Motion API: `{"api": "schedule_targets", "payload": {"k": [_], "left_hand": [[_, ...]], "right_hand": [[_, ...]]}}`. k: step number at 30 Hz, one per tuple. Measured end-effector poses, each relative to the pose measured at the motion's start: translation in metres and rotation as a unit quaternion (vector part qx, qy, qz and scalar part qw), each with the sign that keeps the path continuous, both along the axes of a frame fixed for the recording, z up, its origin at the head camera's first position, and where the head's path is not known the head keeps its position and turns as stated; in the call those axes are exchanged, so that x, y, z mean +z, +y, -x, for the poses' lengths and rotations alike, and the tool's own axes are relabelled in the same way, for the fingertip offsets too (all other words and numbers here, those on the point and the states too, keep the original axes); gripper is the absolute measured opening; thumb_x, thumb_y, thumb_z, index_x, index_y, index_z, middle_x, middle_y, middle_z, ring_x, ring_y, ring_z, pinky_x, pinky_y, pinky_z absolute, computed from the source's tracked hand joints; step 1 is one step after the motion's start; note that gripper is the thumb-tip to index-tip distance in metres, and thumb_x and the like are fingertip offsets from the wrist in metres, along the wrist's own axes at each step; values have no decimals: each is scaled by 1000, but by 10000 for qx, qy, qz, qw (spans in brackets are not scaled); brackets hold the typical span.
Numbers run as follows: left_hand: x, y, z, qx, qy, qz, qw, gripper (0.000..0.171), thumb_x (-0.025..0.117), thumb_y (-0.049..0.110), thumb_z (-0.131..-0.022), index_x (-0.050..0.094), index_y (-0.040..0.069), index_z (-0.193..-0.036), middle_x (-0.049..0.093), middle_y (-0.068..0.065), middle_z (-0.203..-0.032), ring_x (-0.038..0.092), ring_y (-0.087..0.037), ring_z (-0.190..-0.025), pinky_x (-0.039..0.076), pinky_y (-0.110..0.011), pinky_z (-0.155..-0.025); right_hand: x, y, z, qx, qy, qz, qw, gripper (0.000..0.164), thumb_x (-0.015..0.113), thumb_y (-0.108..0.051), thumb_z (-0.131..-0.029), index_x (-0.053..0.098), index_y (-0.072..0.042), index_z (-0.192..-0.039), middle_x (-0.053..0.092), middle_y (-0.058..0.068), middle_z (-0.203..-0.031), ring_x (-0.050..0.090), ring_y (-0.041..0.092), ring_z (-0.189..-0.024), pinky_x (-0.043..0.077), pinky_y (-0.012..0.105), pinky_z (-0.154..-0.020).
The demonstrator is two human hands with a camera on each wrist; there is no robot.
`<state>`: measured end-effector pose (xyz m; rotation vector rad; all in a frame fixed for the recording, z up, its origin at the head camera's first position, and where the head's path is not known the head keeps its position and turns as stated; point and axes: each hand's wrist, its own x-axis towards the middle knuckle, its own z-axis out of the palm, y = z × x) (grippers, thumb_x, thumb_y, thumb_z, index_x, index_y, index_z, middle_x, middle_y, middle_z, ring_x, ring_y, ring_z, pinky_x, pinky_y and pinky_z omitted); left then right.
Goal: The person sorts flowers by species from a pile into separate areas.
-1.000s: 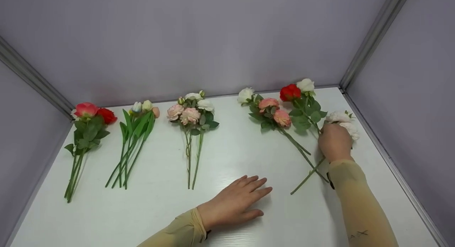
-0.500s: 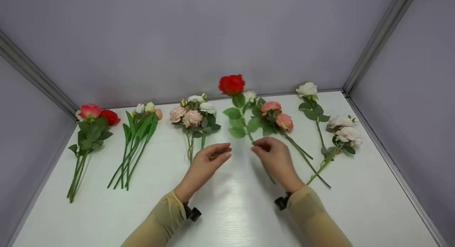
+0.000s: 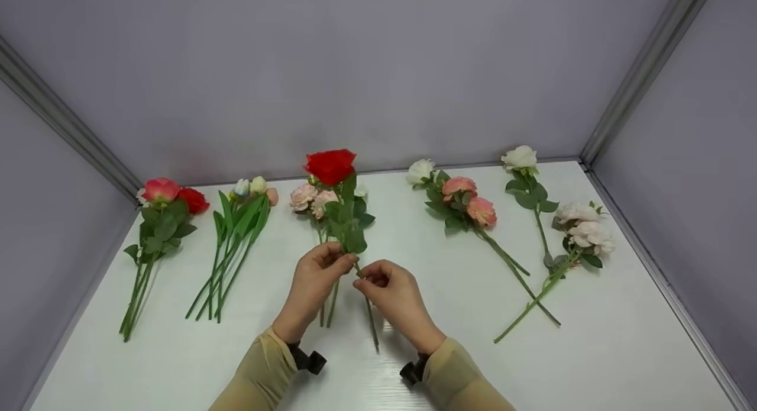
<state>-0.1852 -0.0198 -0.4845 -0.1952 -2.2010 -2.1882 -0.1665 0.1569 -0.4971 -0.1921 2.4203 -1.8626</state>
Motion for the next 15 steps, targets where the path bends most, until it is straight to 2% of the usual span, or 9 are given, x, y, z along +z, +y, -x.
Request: {"api": "schedule_targets", "payload": {"k": [4, 9, 12, 15], "left_hand": [[-3, -8, -1, -18, -54, 4, 10000, 20, 76, 21, -94, 71, 6, -106, 71, -5, -94, 67, -18, -86, 55, -30, -77], [1, -17, 1, -41, -113, -215, 9997, 18, 73, 16, -96, 71, 5, -110, 70, -9, -97, 68, -21, -86, 60, -35, -75], [3, -19, 2, -94, -187, -418, 9989, 18, 71, 12, -97, 71, 4, -113, 70, -11, -100, 69, -24, -87, 61, -37, -75], [3, -19, 3, -155, -271, -562, 9979, 20, 70, 10, -97, 70, 3, -116, 70, -11, -102, 70, -26, -89, 62, -38, -75]], "right_hand": [[-8, -1, -8, 624, -488, 62, 9968, 25, 80, -17, -91, 70, 1, -106, 70, 8, -87, 66, 21, -75, 59, 34, -67], [-11, -3, -15, 1607, -1253, 123, 9789, 20, 78, -15, -92, 70, 0, -102, 72, 9, -86, 69, 21, -76, 60, 35, -70], [-12, -5, -16, 1814, -1581, 245, 9703, 19, 78, -16, -92, 70, -1, -101, 73, 10, -86, 70, 20, -76, 60, 35, -71], [-15, -6, -16, 1772, -1682, 421, 9688, 20, 78, -15, -92, 68, 0, -102, 73, 12, -88, 71, 20, -78, 60, 35, -72]]}}
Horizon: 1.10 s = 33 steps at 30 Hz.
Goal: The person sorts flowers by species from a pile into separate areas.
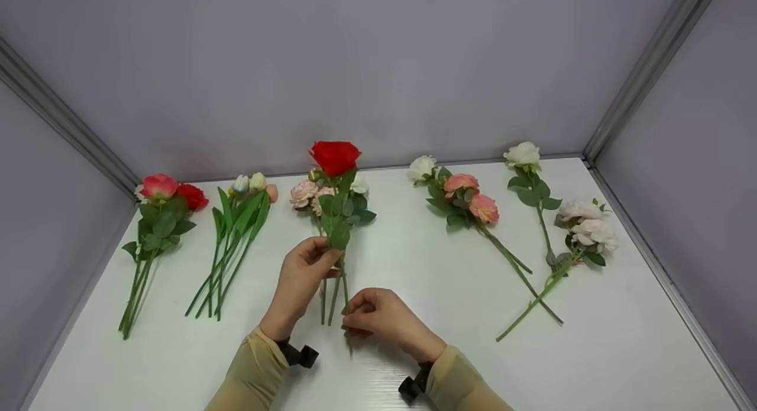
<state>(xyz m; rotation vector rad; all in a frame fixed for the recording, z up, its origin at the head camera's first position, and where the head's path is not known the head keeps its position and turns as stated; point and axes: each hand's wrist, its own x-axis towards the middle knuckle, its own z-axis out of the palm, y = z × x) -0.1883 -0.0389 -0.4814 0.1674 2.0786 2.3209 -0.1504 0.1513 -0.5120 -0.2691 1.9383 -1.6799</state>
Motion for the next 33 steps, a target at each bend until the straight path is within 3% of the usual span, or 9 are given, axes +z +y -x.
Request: {"api": "schedule_targets", "payload": {"k": [6, 14, 33], "left_hand": [[-2, 1, -1, -192, -203, -107, 9996, 27, 73, 15, -96, 69, 1, -119, 71, -12, -102, 71, -28, -91, 61, -38, -78], [-6, 0, -2, -477, -501, -134, 9975, 25, 77, 20, -94, 71, 0, -107, 71, -13, -101, 70, -25, -86, 61, -39, -79], [-6, 0, -2, -387, -264, 20, 9989, 21, 78, 20, -94, 71, 3, -105, 72, -11, -102, 70, -25, -87, 62, -39, -77]], "right_hand": [[-1, 0, 0, -47, 116, 70, 9999, 20, 76, -12, -92, 68, 2, -103, 73, 14, -87, 70, 21, -74, 60, 35, -68], [-1, -1, 0, -174, 404, -5, 9990, 17, 75, -10, -93, 67, 2, -102, 73, 16, -88, 71, 24, -75, 61, 38, -70], [-3, -2, 0, -302, 236, 54, 9992, 23, 77, -18, -93, 69, 1, -102, 73, 15, -91, 70, 22, -76, 60, 37, -70]]}}
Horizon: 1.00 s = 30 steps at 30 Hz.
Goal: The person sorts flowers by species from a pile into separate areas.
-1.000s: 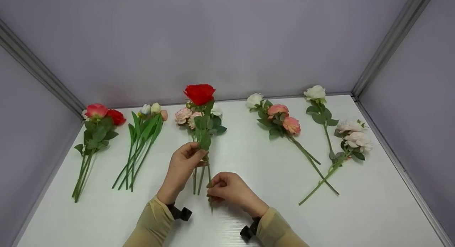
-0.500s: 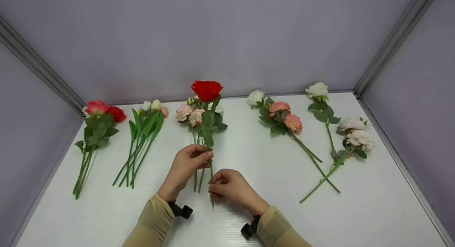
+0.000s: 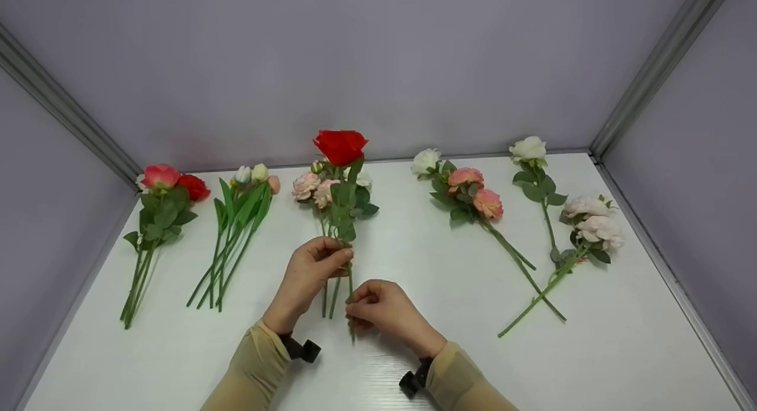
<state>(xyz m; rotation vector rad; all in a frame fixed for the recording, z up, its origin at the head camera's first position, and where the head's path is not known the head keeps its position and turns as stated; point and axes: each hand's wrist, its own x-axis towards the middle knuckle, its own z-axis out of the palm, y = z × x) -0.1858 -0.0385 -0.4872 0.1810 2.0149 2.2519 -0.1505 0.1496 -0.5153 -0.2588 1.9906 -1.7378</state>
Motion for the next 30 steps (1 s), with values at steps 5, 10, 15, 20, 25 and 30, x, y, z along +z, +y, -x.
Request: {"api": "schedule_targets", "payload": {"k": [5, 10, 15, 20, 25, 30], "left_hand": [[4, -12, -1, 176, 157, 112, 9997, 21, 78, 21, -94, 71, 4, -104, 72, -10, -101, 69, -25, -86, 62, -39, -76], [13, -59, 3, 523, 269, 737, 9955, 22, 77, 24, -95, 71, 6, -107, 70, -11, -101, 69, -29, -89, 61, -39, -77], [30, -140, 7, 1153, 138, 2106, 9706, 24, 74, 26, -97, 71, 7, -111, 69, -10, -103, 67, -24, -91, 60, -35, -77], [39, -229, 5, 1787, 123, 3465, 9208, 31, 68, 29, -101, 68, 4, -118, 67, -13, -108, 66, -23, -93, 58, -31, -75], [33, -289, 3, 2338, -17, 4271, 8735, 33, 64, 27, -103, 67, -1, -121, 67, -17, -111, 64, -28, -95, 53, -35, -76], [20, -319, -2, 2436, -231, 4593, 8539, 34, 62, 21, -104, 65, -7, -125, 65, -26, -118, 62, -37, -101, 51, -47, -82]], "right_hand": [[2, -5, -1, 4, 207, 29, 9998, 25, 75, -20, -95, 70, 1, -107, 73, 13, -94, 71, 23, -84, 60, 34, -75], [8, -15, -4, 165, 557, 32, 9983, 28, 69, -21, -101, 69, 3, -116, 74, 17, -100, 72, 30, -91, 60, 38, -79], [17, -27, -3, 390, 1169, -399, 9916, 29, 67, -26, -102, 69, -2, -118, 73, 14, -105, 70, 30, -96, 59, 42, -83], [27, -42, 1, 603, 2819, -1623, 9437, 41, 64, -39, -103, 64, -15, -135, 66, 0, -131, 61, 18, -121, 52, 41, -98], [34, -68, 5, 912, 4167, -2303, 8747, 56, 62, -44, -102, 50, -17, -150, 50, 3, -152, 41, 20, -143, 39, 44, -114], [36, -94, 4, 1254, 4783, -2467, 8334, 63, 58, -46, -104, 41, -17, -157, 40, 7, -160, 28, 27, -151, 29, 47, -120]]}}
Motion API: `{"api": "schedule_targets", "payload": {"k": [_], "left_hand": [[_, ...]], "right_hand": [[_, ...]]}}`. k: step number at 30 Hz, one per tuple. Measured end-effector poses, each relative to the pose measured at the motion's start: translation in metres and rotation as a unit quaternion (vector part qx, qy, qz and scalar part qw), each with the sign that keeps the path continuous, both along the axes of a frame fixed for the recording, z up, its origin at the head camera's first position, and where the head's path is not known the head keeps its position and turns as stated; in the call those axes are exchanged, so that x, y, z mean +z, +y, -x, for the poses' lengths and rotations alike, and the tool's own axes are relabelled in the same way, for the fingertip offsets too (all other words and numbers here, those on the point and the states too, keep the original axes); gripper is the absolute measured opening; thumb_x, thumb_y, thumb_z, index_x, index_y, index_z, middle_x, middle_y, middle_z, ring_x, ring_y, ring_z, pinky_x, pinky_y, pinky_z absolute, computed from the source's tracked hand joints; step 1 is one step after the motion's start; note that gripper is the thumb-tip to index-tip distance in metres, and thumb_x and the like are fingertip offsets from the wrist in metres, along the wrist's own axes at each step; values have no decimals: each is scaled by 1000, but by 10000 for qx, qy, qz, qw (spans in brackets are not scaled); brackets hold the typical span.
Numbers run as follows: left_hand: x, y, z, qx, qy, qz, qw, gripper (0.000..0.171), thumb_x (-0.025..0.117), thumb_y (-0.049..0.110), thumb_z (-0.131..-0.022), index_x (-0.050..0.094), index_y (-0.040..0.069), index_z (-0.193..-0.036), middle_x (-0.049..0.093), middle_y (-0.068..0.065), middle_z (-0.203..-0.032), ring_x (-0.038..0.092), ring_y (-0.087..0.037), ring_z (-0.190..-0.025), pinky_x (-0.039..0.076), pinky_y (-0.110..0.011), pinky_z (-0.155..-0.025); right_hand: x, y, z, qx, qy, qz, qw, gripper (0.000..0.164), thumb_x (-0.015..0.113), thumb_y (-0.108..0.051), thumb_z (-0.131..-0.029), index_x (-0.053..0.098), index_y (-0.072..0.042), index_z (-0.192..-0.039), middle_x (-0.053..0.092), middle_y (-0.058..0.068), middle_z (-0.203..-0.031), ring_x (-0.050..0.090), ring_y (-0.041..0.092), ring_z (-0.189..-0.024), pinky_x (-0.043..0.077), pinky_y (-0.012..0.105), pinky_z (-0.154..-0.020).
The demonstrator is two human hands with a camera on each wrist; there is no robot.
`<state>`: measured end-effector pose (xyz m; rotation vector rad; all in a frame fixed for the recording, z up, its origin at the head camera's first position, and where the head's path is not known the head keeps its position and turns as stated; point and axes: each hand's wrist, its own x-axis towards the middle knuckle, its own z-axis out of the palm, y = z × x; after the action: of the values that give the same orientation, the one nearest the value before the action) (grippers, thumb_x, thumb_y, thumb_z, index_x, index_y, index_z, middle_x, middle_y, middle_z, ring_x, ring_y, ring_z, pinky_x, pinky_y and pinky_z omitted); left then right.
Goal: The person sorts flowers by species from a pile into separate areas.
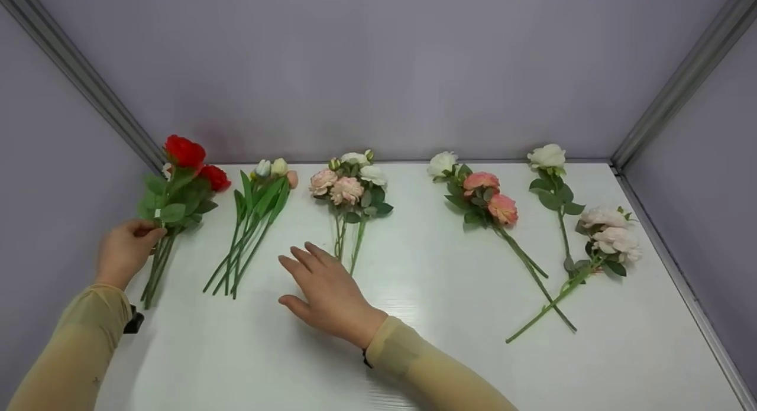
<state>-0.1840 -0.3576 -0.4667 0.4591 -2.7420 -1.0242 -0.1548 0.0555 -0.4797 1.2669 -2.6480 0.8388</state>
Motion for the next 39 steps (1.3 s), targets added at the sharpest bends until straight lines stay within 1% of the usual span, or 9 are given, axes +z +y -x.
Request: {"api": "schedule_targets", "payload": {"k": [3, 6, 9, 12, 15, 22, 27, 35, 39], "left_hand": [[-9, -9, 0, 27, -82, 187, 9998, 33, 61, 17, -104, 66, -9, -124, 66, -29, -117, 63, -40, -100, 52, -52, -83], [-18, -13, 1, 44, -179, 365, 9992, 32, 62, 15, -103, 67, -10, -122, 67, -30, -116, 64, -41, -99, 52, -53, -82], [-24, -15, 1, 43, -304, 463, 9985, 32, 62, 16, -103, 67, -10, -122, 67, -29, -115, 64, -41, -99, 53, -53, -83], [-28, -14, 1, 50, -363, 462, 9983, 32, 61, 17, -103, 68, -9, -121, 68, -28, -114, 64, -40, -98, 52, -52, -83], [-29, -13, 1, 69, -403, 425, 9983, 33, 59, 18, -103, 68, -9, -121, 67, -27, -114, 64, -40, -99, 52, -52, -84], [-27, -12, 0, 127, -621, 278, 9976, 39, 60, 23, -103, 65, -8, -125, 66, -27, -116, 63, -37, -97, 52, -49, -80], [-26, -12, -1, 168, -693, 205, 9972, 44, 63, 27, -102, 64, -8, -129, 66, -26, -116, 63, -36, -95, 52, -47, -77], [-29, -9, -3, 26, -538, 328, 9980, 34, 64, 22, -101, 68, -7, -117, 69, -26, -111, 65, -37, -91, 53, -49, -77], [-33, -4, -1, -55, -607, 275, 9978, 32, 66, 23, -100, 68, -5, -113, 69, -24, -108, 64, -34, -89, 52, -47, -75]], "right_hand": [[-4, -7, -1, 106, 227, -120, 9996, 65, 58, -45, -104, 38, -15, -158, 38, 9, -161, 26, 30, -152, 26, 47, -121], [-8, -10, -2, 91, 348, -319, 9988, 67, 61, -44, -103, 38, -14, -159, 38, 12, -161, 25, 33, -152, 25, 47, -122], [-12, -13, -2, 68, 431, -814, 9957, 73, 60, -48, -102, 32, -16, -162, 29, 13, -165, 19, 34, -154, 22, 50, -122], [-16, -15, -1, 103, 497, -1370, 9893, 80, 57, -55, -102, 23, -20, -165, 17, 13, -169, 10, 35, -156, 16, 54, -123], [-20, -17, 0, 153, 481, -1659, 9848, 82, 52, -60, -101, 18, -22, -166, 12, 12, -170, 6, 36, -156, 13, 57, -123], [-25, -18, -1, 186, 303, -1721, 9844, 80, 48, -61, -103, 18, -22, -166, 13, 13, -170, 4, 36, -156, 11, 56, -123], [-28, -15, -1, 157, 341, -1785, 9832, 80, 48, -61, -103, 19, -21, -165, 16, 14, -169, 6, 36, -156, 12, 55, -123], [-32, -10, -2, 118, 253, -1810, 9831, 75, 48, -58, -104, 26, -19, -164, 20, 14, -168, 7, 37, -156, 12, 55, -123], [-33, -9, -2, 95, 195, -1839, 9827, 73, 49, -57, -104, 29, -18, -163, 22, 14, -168, 7, 36, -156, 12, 54, -124]]}}
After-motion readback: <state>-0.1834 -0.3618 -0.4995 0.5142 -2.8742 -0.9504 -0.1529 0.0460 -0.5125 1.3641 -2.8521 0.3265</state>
